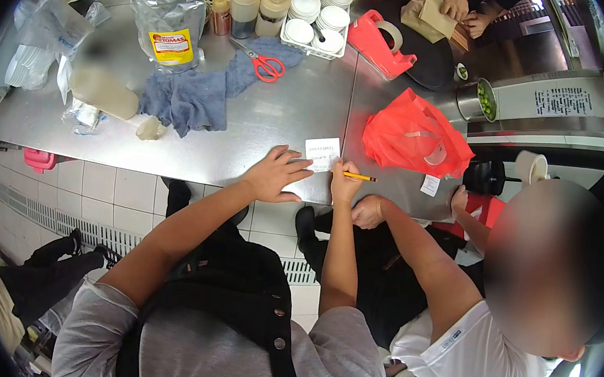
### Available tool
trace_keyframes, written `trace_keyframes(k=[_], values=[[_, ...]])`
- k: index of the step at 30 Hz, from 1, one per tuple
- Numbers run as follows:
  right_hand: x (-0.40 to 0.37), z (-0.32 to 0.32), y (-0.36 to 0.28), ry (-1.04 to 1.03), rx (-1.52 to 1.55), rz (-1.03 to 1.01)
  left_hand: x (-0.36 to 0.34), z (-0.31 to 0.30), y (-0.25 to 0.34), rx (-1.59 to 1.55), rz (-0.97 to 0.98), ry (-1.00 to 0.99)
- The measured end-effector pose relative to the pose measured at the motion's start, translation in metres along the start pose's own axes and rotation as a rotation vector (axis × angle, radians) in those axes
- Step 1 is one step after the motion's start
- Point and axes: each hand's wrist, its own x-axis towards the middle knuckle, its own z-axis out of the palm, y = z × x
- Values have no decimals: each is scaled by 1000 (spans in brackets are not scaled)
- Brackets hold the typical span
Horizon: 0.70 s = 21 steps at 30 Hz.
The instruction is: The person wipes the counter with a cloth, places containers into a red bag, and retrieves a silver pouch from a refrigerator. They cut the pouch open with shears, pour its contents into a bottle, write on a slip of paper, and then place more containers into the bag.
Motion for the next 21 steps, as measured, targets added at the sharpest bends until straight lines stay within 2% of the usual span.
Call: trace_keyframes(k=[4, 6, 7, 9, 11, 12, 14, 15, 17, 18, 21], values=[[15, -7, -7, 112, 97, 105, -1, 0, 1, -8, -1, -5], [29, -13, -12, -99, 124, 154, -1, 0, 1, -5, 2, -8], [37, -7, -25, -92, 125, 147, 0, 0, 1, -5, 2, -15], [56, 10, -49, -210, -414, 209, -1, 1, 3, 12, 12, -20], [77, 31, -39, -389, -488, 277, 2, 0, 2, 43, 30, -19], [85, 43, -36, -370, -481, 267, 1, 0, 2, 36, 27, -27], [97, 63, -38, -515, -700, 273, 0, 1, 2, 13, 32, -35], [100, 65, -45, -501, -692, 268, 1, 0, 2, 24, 44, -36], [99, 68, -55, -315, -778, 207, 1, 0, 1, 21, 40, -33], [101, 61, -55, -265, -768, 253, 1, 0, 1, 17, 37, -37], [95, 27, -16, -331, -696, 169, 2, -3, 2, 1, 24, -53]])
